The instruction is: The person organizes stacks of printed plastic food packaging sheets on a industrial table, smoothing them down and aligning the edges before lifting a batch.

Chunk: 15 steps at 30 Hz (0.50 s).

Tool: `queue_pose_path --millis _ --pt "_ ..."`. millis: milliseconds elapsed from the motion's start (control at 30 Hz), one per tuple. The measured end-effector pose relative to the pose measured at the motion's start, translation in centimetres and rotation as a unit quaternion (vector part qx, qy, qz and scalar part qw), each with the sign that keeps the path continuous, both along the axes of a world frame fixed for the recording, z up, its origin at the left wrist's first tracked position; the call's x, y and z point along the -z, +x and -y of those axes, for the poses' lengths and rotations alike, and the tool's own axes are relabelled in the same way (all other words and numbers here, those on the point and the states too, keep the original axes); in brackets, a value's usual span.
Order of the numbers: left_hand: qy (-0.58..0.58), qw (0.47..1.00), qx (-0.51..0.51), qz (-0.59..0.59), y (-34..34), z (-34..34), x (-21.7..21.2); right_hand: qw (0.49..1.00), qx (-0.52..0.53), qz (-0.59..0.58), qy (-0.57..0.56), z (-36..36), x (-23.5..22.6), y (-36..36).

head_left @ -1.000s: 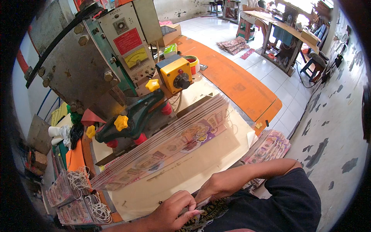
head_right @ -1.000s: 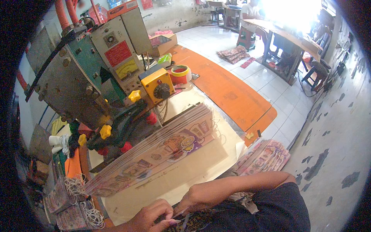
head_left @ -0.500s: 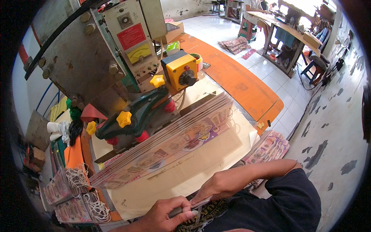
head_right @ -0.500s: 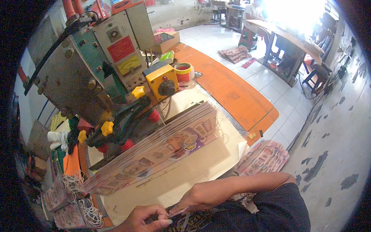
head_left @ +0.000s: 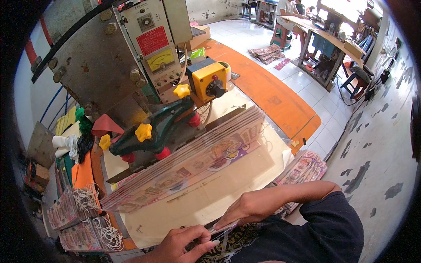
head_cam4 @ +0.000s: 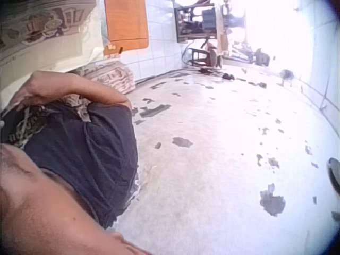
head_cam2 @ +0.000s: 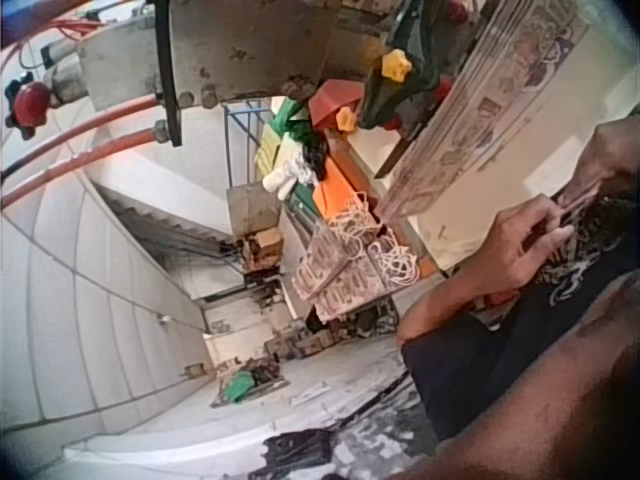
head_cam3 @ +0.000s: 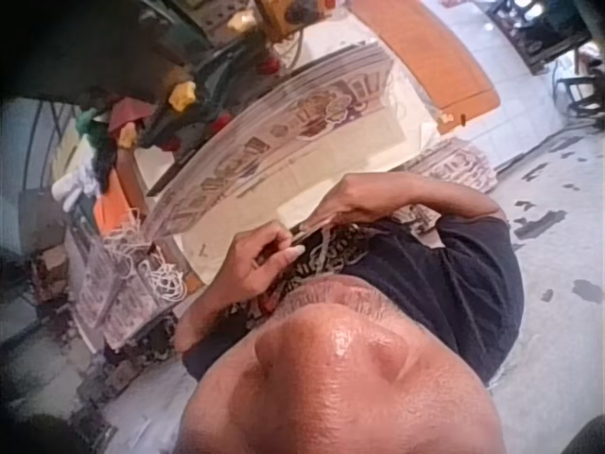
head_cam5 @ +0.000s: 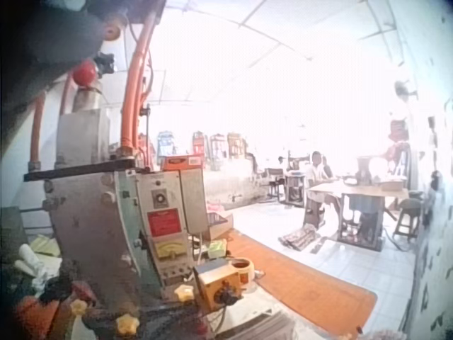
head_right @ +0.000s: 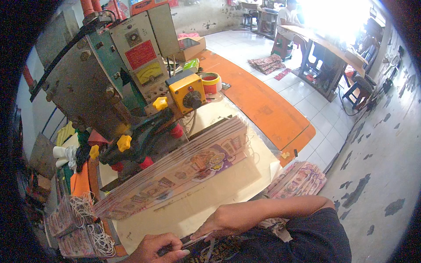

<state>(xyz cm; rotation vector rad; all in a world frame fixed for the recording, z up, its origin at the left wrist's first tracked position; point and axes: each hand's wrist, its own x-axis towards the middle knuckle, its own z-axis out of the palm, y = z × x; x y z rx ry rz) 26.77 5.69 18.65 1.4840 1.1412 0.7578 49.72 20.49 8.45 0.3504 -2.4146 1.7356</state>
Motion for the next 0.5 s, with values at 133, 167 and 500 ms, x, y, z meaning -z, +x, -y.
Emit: queue_pose_path --millis 133,167,500 --pt "-0.011 1.0 -0.018 -0.016 -1.0 0.5 -1.1 0.997 0.009 0.069 -0.036 -1.0 -0.5 0.9" --pt "-0.019 0.998 -0.05 -0.013 -1.6 1.4 -1.7 0.994 0.006 0.099 -0.055 -1.6 -0.6 1.2" --pt "0.184 0.953 -0.235 0.048 -9.7 8.0 -2.9 0.938 0.327 -0.061 -0.096 -6.5 -0.7 9.2"
